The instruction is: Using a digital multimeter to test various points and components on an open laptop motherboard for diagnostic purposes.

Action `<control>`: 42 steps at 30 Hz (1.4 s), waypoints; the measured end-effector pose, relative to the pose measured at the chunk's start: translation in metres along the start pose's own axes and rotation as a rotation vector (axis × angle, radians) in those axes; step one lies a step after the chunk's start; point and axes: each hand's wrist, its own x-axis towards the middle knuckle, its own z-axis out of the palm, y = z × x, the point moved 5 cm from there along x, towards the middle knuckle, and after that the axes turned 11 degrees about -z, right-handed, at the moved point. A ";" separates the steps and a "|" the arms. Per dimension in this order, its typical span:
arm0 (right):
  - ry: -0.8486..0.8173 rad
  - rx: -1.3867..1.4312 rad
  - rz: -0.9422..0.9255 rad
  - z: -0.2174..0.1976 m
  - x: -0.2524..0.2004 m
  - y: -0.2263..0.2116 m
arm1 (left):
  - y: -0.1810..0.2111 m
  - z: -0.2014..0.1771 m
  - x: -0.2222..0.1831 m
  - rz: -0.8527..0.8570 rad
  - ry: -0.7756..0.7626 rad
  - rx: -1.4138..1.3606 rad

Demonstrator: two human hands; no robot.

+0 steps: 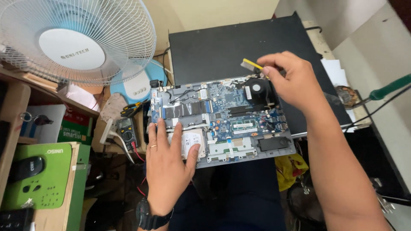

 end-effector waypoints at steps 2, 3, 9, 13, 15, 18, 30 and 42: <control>0.020 -0.052 -0.040 -0.003 0.003 0.018 | -0.002 -0.003 0.002 -0.010 -0.030 -0.040; 0.032 -0.098 -0.080 -0.006 0.005 0.026 | -0.003 -0.003 0.003 -0.025 -0.063 -0.075; 0.254 -0.320 0.008 -0.023 0.003 0.119 | -0.012 -0.021 0.004 -0.117 -0.167 -0.243; 0.295 -0.351 0.147 -0.034 -0.010 0.138 | -0.027 -0.015 -0.003 -0.063 -0.071 -0.275; 0.174 -0.493 0.226 -0.032 -0.013 0.153 | -0.035 -0.013 -0.007 -0.123 -0.055 -0.228; 0.080 -0.379 0.398 -0.021 -0.023 0.142 | -0.035 -0.016 -0.010 -0.140 -0.033 -0.231; 0.140 -0.205 -0.294 -0.001 -0.091 -0.087 | -0.036 -0.068 -0.044 0.076 0.384 -0.574; -0.278 0.335 -0.517 0.160 -0.166 -0.236 | -0.118 -0.054 -0.134 -0.262 0.362 -0.540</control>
